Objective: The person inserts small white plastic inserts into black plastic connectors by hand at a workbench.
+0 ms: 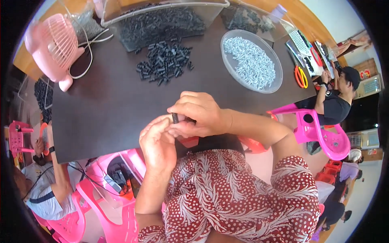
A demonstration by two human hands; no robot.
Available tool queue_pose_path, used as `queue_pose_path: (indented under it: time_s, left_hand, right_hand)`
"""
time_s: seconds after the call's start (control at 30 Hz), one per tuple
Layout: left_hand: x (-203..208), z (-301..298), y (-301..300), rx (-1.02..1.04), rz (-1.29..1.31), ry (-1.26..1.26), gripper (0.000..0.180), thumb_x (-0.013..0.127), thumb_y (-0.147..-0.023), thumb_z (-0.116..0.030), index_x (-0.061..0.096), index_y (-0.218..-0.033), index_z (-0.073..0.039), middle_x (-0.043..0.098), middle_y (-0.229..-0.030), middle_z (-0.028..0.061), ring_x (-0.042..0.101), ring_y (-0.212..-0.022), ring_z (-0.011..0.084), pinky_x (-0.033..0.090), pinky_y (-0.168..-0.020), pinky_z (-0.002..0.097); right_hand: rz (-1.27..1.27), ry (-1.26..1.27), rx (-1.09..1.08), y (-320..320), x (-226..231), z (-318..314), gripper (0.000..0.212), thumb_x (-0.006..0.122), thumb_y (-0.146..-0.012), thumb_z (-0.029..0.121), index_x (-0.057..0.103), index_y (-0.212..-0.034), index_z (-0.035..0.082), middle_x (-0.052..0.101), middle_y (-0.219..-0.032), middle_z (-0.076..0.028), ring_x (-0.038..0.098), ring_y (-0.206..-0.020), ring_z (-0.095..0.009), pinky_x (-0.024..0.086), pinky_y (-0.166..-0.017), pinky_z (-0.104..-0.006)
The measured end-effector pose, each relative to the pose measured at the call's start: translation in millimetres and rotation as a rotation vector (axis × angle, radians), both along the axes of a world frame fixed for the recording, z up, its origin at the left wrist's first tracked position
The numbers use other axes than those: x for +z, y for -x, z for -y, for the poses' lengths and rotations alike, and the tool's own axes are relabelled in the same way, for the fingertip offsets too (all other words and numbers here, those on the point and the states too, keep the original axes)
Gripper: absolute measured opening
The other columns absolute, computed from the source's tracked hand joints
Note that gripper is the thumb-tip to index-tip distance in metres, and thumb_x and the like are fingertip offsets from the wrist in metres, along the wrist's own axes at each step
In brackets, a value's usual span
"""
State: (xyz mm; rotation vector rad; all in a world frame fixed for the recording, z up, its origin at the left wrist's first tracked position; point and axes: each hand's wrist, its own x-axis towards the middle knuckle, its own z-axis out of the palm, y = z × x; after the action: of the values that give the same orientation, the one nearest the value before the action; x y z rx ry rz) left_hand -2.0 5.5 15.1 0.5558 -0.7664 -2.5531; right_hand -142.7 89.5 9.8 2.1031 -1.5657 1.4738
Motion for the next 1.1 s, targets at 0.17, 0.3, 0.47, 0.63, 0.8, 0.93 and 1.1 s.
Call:
queue_pose_path:
  time_s: [0.17, 0.3, 0.47, 0.63, 0.8, 0.93, 1.1]
  left_hand:
    - [7.5, 1.6, 9.5, -0.053, 0.106, 0.399, 0.024, 0.052, -0.082, -0.007, 0.059, -0.100, 0.008, 0.065, -0.087, 0.0162, 0.063, -0.067, 0.0218, 0.047, -0.064, 0.0287]
    - [6.1, 8.3, 12.2, 0.080, 0.195, 0.648, 0.021, 0.054, -0.083, -0.004, 0.062, -0.102, 0.003, 0.066, -0.085, 0.0126, 0.061, -0.064, 0.0144, 0.045, -0.061, 0.0233]
    - [-5.0, 12.2, 19.0, 0.117, 0.221, 0.661, 0.019, 0.056, -0.083, -0.005, 0.063, -0.099, 0.002, 0.066, -0.081, 0.0106, 0.060, -0.061, 0.0130, 0.044, -0.059, 0.0223]
    - [-7.1, 16.1, 24.2, 0.106, 0.213, 0.661, 0.022, 0.061, -0.082, -0.010, 0.061, -0.100, 0.003, 0.065, -0.080, 0.0097, 0.059, -0.061, 0.0121, 0.043, -0.057, 0.0214]
    - [-8.9, 19.4, 31.5, 0.082, 0.201, 0.647, 0.018, 0.059, -0.082, 0.002, 0.060, -0.100, 0.006, 0.062, -0.080, 0.0085, 0.057, -0.066, 0.0119, 0.049, -0.062, 0.0224]
    - [-9.6, 19.5, 36.7, 0.076, 0.270, 0.671, 0.019, 0.061, -0.081, 0.001, 0.060, -0.100, 0.005, 0.060, -0.078, 0.0052, 0.056, -0.066, 0.0094, 0.048, -0.060, 0.0215]
    - [-14.0, 23.0, 37.0, 0.054, 0.351, 0.812, 0.019, 0.061, -0.080, 0.000, 0.061, -0.099, 0.004, 0.059, -0.077, 0.0029, 0.053, -0.064, 0.0073, 0.046, -0.059, 0.0203]
  right_hand:
    - [-0.151, -0.080, -0.276, 29.2, 22.9, -20.6, 0.034, 0.073, -0.069, 0.013, 0.059, -0.098, 0.001, 0.061, -0.081, -0.010, 0.056, -0.062, -0.024, 0.045, -0.055, -0.0343]
    - [-0.144, -0.123, -0.655, 73.8, 60.1, -39.4, 0.027, 0.069, -0.073, 0.011, 0.062, -0.098, 0.003, 0.058, -0.075, -0.007, 0.054, -0.061, -0.018, 0.044, -0.058, -0.0295]
    - [-0.062, -0.001, -0.933, 171.6, 75.6, -51.7, 0.028, 0.058, -0.075, 0.015, 0.064, -0.100, 0.006, 0.063, -0.083, -0.016, 0.062, -0.073, -0.027, 0.049, -0.068, -0.0355]
    - [-0.430, 0.026, -1.228, 266.1, 99.9, -50.7, 0.019, 0.057, -0.072, 0.011, 0.064, -0.088, 0.006, 0.063, -0.077, -0.018, 0.062, -0.070, -0.033, 0.050, -0.064, -0.0414]
    - [-0.446, -0.327, -1.407, 284.8, 120.8, -46.3, 0.023, 0.063, -0.073, 0.021, 0.060, -0.080, 0.000, 0.061, -0.076, -0.023, 0.061, -0.074, -0.039, 0.047, -0.063, -0.0474]
    - [-0.485, -0.037, -1.243, 273.5, 104.3, -40.9, 0.026, 0.064, -0.074, 0.026, 0.063, -0.084, 0.001, 0.062, -0.078, -0.023, 0.061, -0.075, -0.037, 0.047, -0.066, -0.0444]
    - [-0.532, -0.028, -0.519, 149.3, 53.0, -5.2, 0.018, 0.069, -0.069, 0.008, 0.065, -0.086, 0.009, 0.061, -0.076, -0.008, 0.058, -0.073, -0.028, 0.048, -0.064, -0.0350]
